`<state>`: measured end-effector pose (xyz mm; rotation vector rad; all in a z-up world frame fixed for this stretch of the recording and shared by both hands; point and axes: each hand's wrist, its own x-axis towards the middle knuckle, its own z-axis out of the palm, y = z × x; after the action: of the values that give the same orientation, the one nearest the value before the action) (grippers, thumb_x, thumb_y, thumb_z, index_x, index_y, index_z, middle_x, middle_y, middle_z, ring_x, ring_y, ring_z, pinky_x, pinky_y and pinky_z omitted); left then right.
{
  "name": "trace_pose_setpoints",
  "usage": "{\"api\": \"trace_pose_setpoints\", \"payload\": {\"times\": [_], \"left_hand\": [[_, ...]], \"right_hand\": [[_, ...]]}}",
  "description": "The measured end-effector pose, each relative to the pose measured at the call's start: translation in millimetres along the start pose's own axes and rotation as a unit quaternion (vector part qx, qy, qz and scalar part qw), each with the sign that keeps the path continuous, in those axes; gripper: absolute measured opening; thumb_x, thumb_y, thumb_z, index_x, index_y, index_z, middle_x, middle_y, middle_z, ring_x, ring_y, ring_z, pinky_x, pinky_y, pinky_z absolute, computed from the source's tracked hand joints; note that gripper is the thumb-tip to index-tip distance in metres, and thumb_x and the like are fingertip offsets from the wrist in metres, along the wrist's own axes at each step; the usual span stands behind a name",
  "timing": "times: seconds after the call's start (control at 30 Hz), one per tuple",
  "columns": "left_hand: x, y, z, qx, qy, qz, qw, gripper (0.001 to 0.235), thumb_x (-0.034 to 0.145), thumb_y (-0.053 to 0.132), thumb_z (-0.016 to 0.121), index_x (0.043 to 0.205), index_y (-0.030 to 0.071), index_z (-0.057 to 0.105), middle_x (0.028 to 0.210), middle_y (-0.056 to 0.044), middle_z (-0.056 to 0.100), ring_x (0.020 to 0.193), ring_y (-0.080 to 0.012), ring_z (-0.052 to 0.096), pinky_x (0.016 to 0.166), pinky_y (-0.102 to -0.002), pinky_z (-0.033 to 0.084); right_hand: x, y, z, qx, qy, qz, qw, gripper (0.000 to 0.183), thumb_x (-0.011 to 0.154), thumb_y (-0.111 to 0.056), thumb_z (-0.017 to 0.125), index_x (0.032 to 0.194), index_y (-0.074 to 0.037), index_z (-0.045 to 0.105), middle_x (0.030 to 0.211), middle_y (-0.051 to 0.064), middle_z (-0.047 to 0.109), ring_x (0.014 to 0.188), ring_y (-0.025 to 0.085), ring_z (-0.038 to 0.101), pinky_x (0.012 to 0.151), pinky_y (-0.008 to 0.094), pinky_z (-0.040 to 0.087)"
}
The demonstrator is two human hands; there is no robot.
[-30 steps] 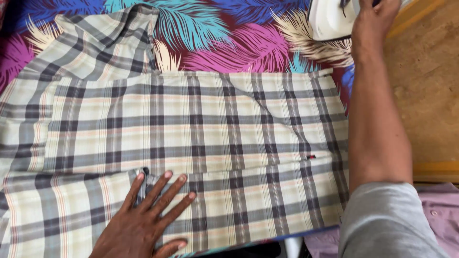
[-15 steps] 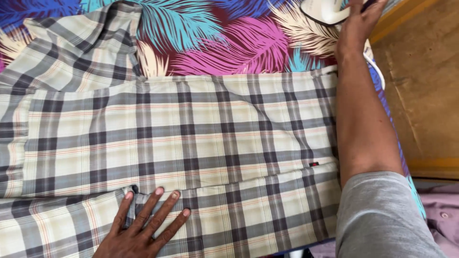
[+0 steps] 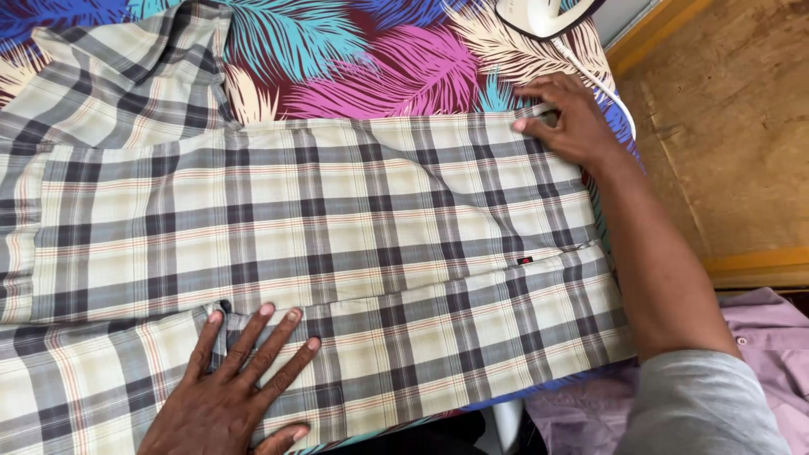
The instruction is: The person irons a plaid shirt on a colorful patterned surface, smoothing the fabric with an iron. They then fold the shirt neatly by hand, aligning the edges and pressing the folds to create a compact bundle.
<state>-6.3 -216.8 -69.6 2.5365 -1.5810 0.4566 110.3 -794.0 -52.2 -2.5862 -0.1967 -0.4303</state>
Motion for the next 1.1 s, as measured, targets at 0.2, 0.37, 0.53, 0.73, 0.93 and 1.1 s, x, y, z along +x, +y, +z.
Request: {"api": "trace_pose_setpoints", "payload": {"times": [0.2, 0.37, 0.53, 0.73, 0.93, 1.1], "left_hand": [[0, 2, -3, -0.001, -0.005, -0.002, 1.0, 0.093, 0.089, 0.075, 0.033, 0.165, 0.023, 0.02, 0.174, -0.008, 0.018, 0.162, -0.0303, 0.015, 0.128, -0.06, 0.011], [1, 1, -7, -0.002, -0.017, -0.006, 1.0, 0.089, 0.093, 0.075, 0.028, 0.166, 0.024, 0.017, 0.174, -0.007, 0.016, 0.162, -0.0288, 0.012, 0.129, -0.058, 0.009], [24, -32, -28, -0.032, -0.038, -0.006, 0.999, 0.098, 0.087, 0.081, 0.042, 0.166, 0.027, 0.024, 0.164, 0.001, 0.041, 0.151, -0.0271, 0.038, 0.12, -0.055, 0.025], [103, -162, 9, 0.016, 0.025, -0.077, 0.997, 0.049, 0.113, 0.034, 0.043, 0.157, 0.017, 0.054, 0.155, -0.012, 0.06, 0.15, -0.0388, 0.043, 0.112, -0.059, 0.031], [138, -247, 80, -0.172, 0.001, -0.136, 0.976, 0.043, 0.094, 0.049, 0.07, 0.125, 0.02, 0.066, 0.157, -0.007, 0.054, 0.155, -0.0396, 0.03, 0.113, -0.064, 0.017], [132, -245, 83, -0.158, 0.087, -0.131, 0.975, 0.039, 0.091, 0.041, 0.082, 0.095, 0.014, 0.055, 0.137, -0.005, 0.068, 0.154, -0.0402, 0.038, 0.12, -0.061, 0.016]], "right_hand": [[11, 25, 9, -0.031, -0.038, 0.012, 0.999, 0.01, 0.101, -0.013, 0.077, 0.098, -0.011, 0.068, 0.104, 0.006, 0.065, 0.104, 0.026, 0.054, 0.089, 0.041, 0.041], [16, 34, 15, -0.091, -0.032, 0.01, 0.995, 0.007, 0.102, -0.008, 0.075, 0.1, -0.008, 0.068, 0.1, 0.008, 0.07, 0.1, 0.03, 0.059, 0.083, 0.044, 0.044], [12, 27, 12, -0.121, -0.056, -0.031, 0.991, 0.011, 0.102, -0.011, 0.072, 0.107, -0.005, 0.065, 0.105, 0.014, 0.062, 0.104, 0.036, 0.057, 0.09, 0.047, 0.042], [5, 44, 32, -0.141, 0.041, -0.028, 0.989, 0.012, 0.097, -0.001, 0.074, 0.101, -0.01, 0.067, 0.103, 0.014, 0.062, 0.102, 0.039, 0.056, 0.091, 0.048, 0.04], [-4, 28, 39, -0.171, 0.085, -0.014, 0.981, 0.011, 0.103, 0.001, 0.071, 0.1, -0.007, 0.064, 0.104, 0.015, 0.063, 0.098, 0.041, 0.055, 0.085, 0.052, 0.04], [-4, 32, 36, -0.203, 0.08, -0.022, 0.976, 0.01, 0.106, 0.002, 0.07, 0.101, -0.006, 0.067, 0.103, 0.015, 0.066, 0.096, 0.041, 0.058, 0.085, 0.053, 0.043]]}}
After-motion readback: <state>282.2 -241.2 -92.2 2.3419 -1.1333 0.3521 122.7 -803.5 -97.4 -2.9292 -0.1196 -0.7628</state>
